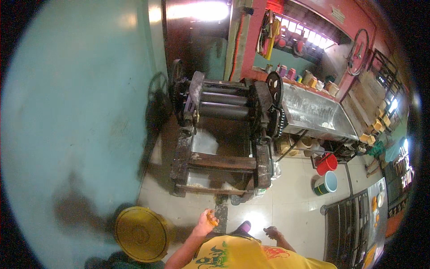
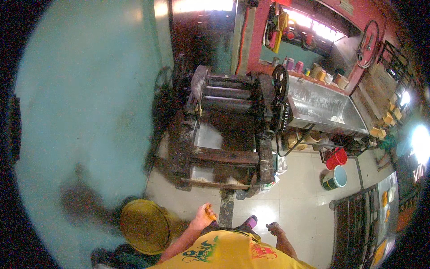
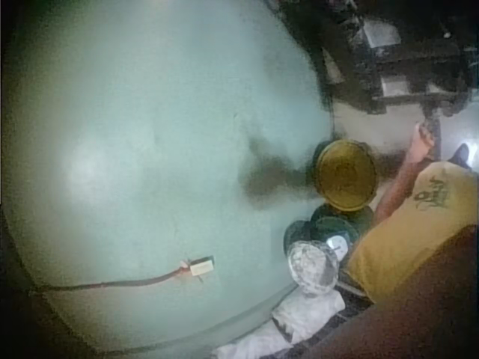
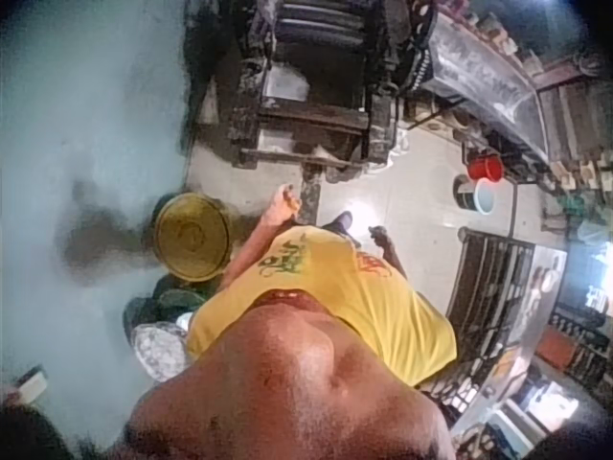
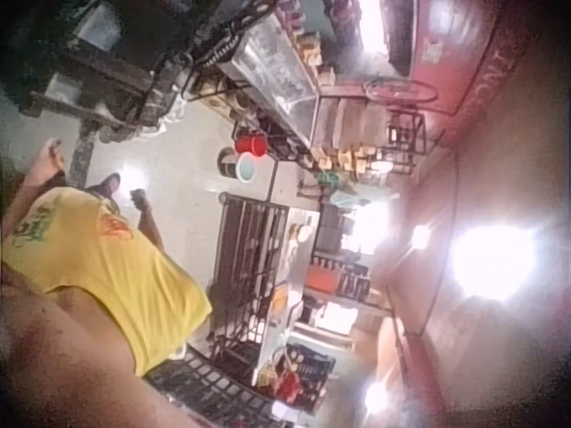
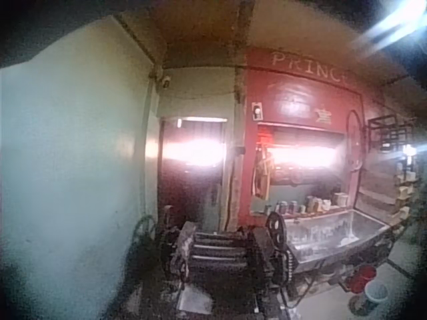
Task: The recorder is preparing and glazing bread or pastries on a stainless steel table in a bakery.
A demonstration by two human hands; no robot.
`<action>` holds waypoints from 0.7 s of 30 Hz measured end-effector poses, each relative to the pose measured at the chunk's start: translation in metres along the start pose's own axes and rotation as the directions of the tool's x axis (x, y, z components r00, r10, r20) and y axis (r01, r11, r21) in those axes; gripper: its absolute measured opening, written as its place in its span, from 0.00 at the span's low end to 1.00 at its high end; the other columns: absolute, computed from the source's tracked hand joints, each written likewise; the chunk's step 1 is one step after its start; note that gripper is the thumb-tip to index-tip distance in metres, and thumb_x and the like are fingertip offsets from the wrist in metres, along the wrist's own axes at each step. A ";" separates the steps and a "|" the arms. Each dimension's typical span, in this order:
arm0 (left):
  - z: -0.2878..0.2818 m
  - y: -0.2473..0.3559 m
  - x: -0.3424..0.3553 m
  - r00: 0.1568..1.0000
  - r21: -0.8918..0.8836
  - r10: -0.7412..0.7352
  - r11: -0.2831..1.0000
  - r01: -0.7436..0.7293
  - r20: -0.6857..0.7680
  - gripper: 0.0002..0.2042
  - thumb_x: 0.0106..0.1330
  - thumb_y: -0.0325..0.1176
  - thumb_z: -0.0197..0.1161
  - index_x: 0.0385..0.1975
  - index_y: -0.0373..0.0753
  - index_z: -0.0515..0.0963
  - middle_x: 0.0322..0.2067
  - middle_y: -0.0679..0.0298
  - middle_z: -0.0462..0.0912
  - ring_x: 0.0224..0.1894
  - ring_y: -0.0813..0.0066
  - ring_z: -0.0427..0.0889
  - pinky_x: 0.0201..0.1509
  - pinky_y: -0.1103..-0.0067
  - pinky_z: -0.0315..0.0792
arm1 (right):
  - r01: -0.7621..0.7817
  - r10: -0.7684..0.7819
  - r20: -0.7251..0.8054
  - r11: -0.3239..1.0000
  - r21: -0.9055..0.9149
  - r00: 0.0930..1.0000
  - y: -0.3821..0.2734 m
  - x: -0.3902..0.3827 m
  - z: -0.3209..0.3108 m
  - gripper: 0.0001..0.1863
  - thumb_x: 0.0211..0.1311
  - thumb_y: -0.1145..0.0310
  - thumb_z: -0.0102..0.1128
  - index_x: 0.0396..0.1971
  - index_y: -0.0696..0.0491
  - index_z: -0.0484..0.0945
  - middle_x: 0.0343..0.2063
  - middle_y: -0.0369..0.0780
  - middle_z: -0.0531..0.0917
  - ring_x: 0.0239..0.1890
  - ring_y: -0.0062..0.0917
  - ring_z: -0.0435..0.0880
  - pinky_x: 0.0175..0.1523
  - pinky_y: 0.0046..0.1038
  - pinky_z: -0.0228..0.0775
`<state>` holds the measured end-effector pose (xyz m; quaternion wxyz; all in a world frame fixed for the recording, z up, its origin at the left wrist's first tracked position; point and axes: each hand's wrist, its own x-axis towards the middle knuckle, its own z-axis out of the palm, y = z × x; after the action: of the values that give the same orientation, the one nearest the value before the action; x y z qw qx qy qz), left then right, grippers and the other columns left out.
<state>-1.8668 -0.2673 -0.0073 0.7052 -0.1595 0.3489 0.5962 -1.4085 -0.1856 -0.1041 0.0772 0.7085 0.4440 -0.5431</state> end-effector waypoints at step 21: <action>-0.015 0.001 -0.008 0.998 -0.093 0.040 0.995 -0.044 -0.048 0.08 0.75 0.40 0.53 0.37 0.44 0.72 0.15 0.72 0.65 0.18 0.73 0.68 0.38 0.63 0.71 | 0.003 -0.003 0.004 1.000 -0.005 1.000 0.012 -0.005 0.012 0.31 0.60 0.42 0.69 0.49 0.56 0.83 0.28 0.40 0.86 0.22 0.24 0.77 0.25 0.31 0.71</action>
<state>-1.8729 -0.2825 -0.0117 0.6760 -0.1988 0.3400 0.6229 -1.4085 -0.2026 -0.1089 0.0792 0.7065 0.4461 -0.5437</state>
